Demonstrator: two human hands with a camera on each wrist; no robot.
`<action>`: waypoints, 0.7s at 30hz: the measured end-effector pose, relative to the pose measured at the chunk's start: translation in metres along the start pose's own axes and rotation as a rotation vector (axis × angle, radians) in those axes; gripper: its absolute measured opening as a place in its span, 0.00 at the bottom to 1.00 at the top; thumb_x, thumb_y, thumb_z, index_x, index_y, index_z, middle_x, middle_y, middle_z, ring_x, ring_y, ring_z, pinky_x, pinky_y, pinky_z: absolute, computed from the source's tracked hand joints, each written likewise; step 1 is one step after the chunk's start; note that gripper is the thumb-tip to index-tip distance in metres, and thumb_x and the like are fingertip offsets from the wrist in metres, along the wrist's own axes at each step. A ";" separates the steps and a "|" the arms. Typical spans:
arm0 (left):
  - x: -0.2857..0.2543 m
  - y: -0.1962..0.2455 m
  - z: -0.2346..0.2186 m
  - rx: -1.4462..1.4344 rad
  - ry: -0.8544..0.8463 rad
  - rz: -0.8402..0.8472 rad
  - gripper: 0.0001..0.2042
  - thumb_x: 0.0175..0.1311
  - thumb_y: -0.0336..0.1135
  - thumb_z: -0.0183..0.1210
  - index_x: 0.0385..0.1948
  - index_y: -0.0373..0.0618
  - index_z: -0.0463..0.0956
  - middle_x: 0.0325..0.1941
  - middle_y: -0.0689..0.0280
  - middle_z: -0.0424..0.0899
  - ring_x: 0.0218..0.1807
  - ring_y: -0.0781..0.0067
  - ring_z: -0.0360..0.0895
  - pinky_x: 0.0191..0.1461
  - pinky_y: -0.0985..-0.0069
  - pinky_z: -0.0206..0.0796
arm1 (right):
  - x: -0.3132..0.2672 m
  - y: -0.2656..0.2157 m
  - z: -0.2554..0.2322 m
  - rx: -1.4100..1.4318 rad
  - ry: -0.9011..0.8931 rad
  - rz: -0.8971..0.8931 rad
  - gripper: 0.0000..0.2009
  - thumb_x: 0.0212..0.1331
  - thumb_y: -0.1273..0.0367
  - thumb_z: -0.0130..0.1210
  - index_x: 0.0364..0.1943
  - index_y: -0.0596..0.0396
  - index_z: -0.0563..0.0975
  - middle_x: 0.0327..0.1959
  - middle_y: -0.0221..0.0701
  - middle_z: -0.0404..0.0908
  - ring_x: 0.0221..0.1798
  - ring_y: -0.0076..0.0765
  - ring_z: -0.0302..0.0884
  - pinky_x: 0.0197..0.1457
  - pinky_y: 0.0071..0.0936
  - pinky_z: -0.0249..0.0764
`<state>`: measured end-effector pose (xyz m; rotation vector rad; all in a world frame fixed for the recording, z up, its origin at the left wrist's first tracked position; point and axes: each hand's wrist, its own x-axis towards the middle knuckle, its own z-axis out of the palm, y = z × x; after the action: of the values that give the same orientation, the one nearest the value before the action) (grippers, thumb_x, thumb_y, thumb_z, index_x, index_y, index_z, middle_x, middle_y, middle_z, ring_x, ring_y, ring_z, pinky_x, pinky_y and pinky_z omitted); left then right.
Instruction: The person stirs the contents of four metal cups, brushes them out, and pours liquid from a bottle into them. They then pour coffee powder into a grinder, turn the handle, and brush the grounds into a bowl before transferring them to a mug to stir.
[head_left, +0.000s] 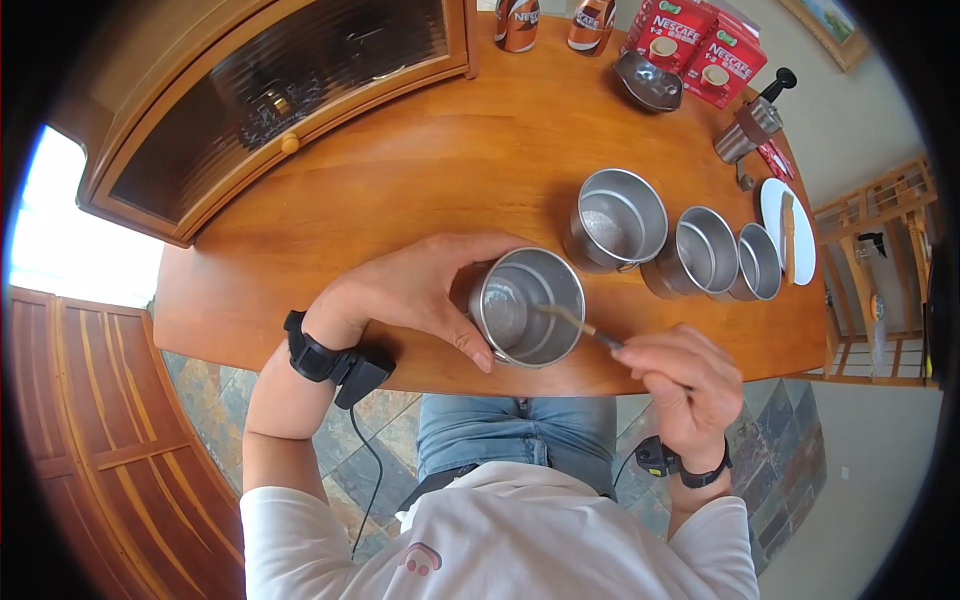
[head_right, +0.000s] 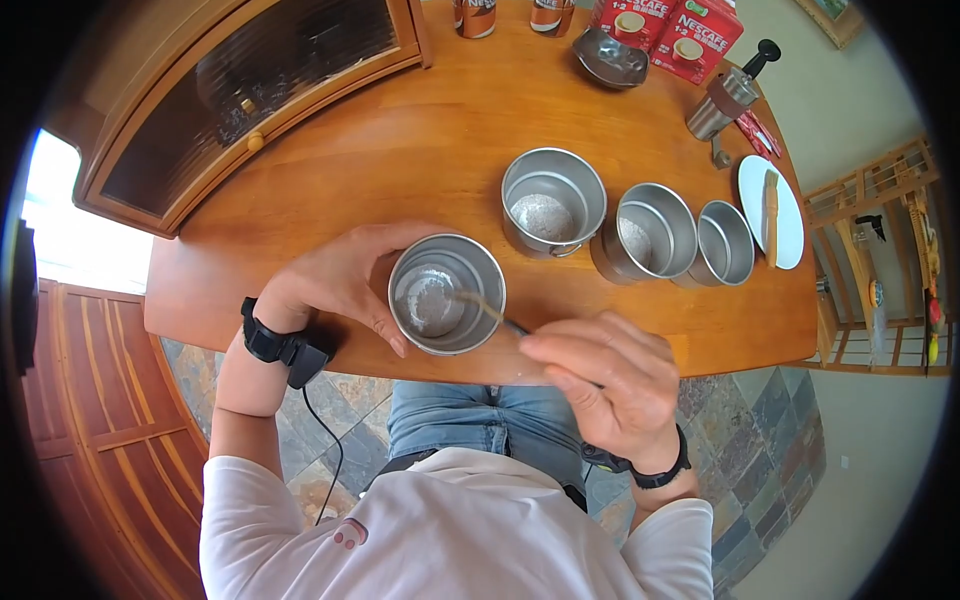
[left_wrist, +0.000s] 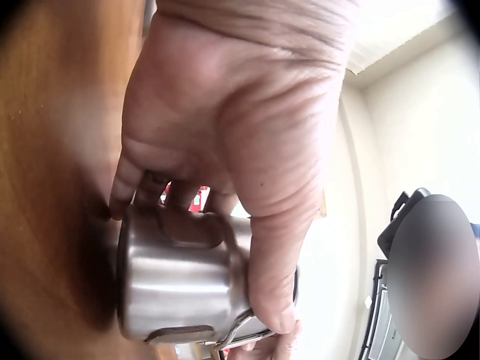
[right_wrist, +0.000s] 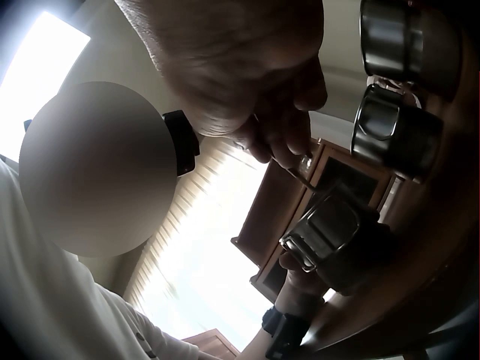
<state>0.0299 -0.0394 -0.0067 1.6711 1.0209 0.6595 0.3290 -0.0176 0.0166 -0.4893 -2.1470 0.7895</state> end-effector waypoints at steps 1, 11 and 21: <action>0.000 -0.001 0.000 -0.006 0.000 0.008 0.49 0.28 0.36 0.85 0.63 0.43 0.70 0.61 0.63 0.77 0.65 0.67 0.72 0.71 0.69 0.61 | 0.001 0.000 0.001 0.002 -0.001 0.006 0.08 0.55 0.75 0.64 0.39 0.58 0.84 0.34 0.37 0.86 0.31 0.39 0.83 0.32 0.28 0.76; 0.005 -0.002 0.004 0.066 -0.030 0.125 0.48 0.29 0.36 0.84 0.63 0.43 0.71 0.60 0.62 0.78 0.63 0.64 0.72 0.68 0.67 0.63 | 0.025 -0.001 0.026 -0.258 -0.177 -0.155 0.13 0.48 0.74 0.66 0.40 0.54 0.83 0.33 0.28 0.83 0.28 0.32 0.76 0.26 0.28 0.73; 0.004 0.008 0.005 0.051 -0.021 0.053 0.49 0.25 0.36 0.85 0.62 0.43 0.72 0.61 0.61 0.77 0.63 0.63 0.72 0.68 0.67 0.62 | 0.025 0.008 0.037 -0.273 -0.064 -0.170 0.09 0.50 0.74 0.66 0.37 0.52 0.82 0.30 0.25 0.81 0.28 0.32 0.75 0.27 0.28 0.74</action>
<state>0.0384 -0.0395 -0.0009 1.7513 0.9881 0.6540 0.2853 -0.0115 0.0061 -0.4165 -2.3337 0.4256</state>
